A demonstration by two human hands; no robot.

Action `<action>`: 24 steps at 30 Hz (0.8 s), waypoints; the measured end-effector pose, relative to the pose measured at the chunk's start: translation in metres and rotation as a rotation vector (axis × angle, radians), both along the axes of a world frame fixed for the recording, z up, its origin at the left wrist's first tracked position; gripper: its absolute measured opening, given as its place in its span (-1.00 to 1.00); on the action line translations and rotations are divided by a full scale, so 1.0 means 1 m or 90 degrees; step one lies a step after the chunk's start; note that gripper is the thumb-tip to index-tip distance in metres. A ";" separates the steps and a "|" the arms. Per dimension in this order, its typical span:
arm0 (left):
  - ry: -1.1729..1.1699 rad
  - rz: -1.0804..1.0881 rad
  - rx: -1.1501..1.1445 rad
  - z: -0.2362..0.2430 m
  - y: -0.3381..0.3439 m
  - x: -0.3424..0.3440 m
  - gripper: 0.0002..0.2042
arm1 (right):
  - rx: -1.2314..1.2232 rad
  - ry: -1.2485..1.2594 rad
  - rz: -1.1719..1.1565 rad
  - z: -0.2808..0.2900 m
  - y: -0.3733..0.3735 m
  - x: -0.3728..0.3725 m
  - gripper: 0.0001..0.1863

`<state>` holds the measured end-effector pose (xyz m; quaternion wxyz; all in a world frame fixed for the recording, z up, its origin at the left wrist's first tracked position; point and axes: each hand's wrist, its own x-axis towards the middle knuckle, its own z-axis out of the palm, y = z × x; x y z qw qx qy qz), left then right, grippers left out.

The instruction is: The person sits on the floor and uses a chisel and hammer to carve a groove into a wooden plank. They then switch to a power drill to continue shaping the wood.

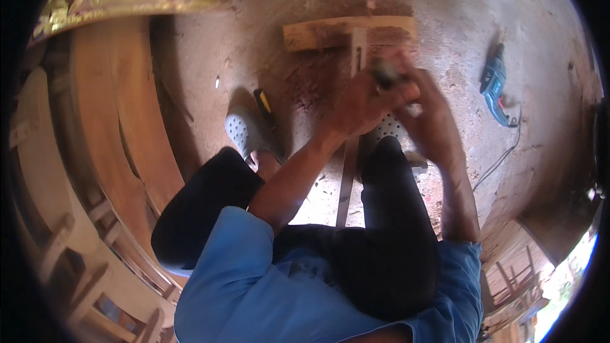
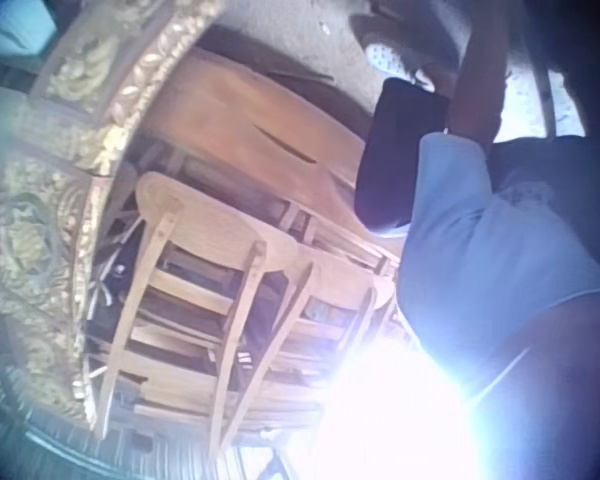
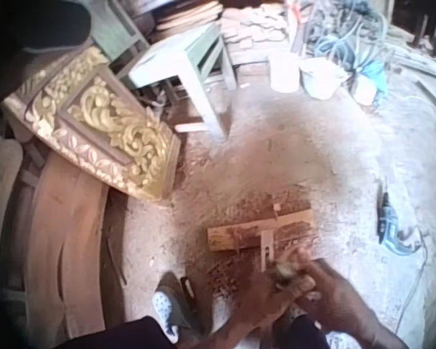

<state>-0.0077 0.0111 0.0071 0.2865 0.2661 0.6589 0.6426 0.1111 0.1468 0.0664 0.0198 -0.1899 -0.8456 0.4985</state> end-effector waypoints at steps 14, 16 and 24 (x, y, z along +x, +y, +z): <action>-0.323 0.273 0.313 -0.002 -0.088 -0.079 -0.77 | 0.117 -0.855 0.035 -0.207 -0.007 0.282 -0.38; -0.330 0.266 0.329 0.000 -0.078 -0.073 -0.76 | 0.076 -0.800 -0.026 -0.225 -0.044 0.319 -0.33; -0.061 0.226 0.115 0.031 -0.058 -0.047 -0.57 | 0.046 -0.621 -0.304 -0.244 -0.097 0.333 -0.51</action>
